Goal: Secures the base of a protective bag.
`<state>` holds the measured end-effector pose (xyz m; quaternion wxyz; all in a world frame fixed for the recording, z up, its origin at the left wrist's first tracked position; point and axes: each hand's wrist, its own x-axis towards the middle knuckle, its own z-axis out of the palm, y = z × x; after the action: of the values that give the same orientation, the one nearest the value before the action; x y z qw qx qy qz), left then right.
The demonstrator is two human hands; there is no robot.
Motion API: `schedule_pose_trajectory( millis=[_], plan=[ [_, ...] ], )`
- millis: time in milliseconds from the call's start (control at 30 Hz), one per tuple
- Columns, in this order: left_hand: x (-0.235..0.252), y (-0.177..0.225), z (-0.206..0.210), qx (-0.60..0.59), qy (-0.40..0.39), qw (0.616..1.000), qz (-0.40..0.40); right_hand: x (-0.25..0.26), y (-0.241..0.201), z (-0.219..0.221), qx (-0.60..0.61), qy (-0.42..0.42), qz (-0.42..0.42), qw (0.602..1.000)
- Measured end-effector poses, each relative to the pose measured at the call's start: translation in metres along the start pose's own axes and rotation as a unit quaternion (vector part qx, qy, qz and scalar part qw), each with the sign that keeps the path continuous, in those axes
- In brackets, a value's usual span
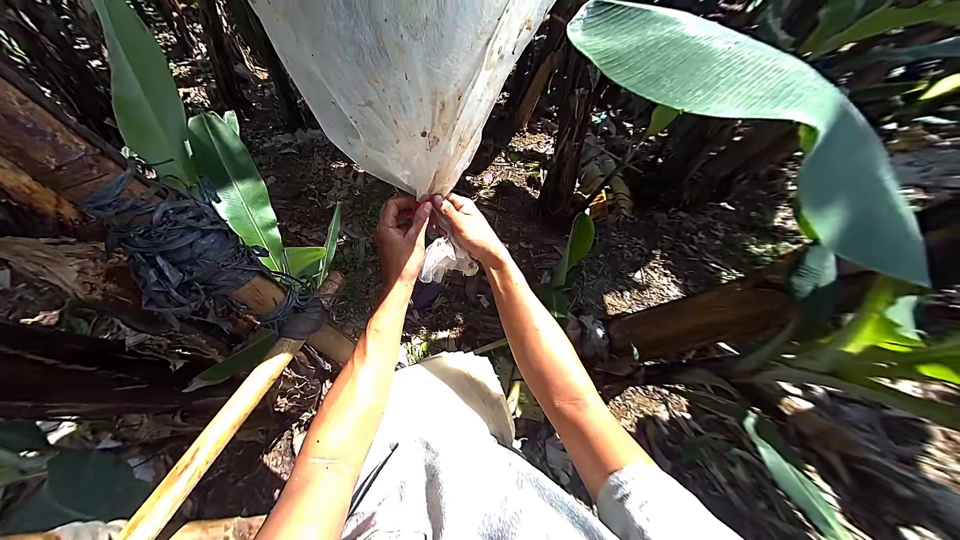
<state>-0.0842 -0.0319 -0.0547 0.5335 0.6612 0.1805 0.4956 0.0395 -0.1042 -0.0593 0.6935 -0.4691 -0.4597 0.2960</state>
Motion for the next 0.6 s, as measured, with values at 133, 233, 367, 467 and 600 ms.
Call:
schedule_pose_trajectory(
  millis=[133,233,367,467,600],
  plan=[
    [-0.002,0.002,0.002,0.077,0.029,0.996,0.014,-0.002,-0.003,0.0,-0.062,0.005,0.0,0.998],
    [-0.003,0.002,0.001,0.116,0.028,0.993,0.026,-0.003,0.002,0.0,-0.112,0.01,-0.021,0.993],
    [-0.02,0.004,0.0,0.149,0.055,0.987,0.001,-0.005,0.012,-0.006,-0.328,0.029,-0.141,0.934],
    [-0.033,0.004,0.0,0.161,0.071,0.984,0.0,-0.009,0.016,0.001,-0.388,0.046,-0.172,0.904],
    [-0.036,0.012,0.004,0.204,0.035,0.974,0.093,-0.021,0.021,0.011,-0.431,0.104,-0.189,0.876]
  ],
)
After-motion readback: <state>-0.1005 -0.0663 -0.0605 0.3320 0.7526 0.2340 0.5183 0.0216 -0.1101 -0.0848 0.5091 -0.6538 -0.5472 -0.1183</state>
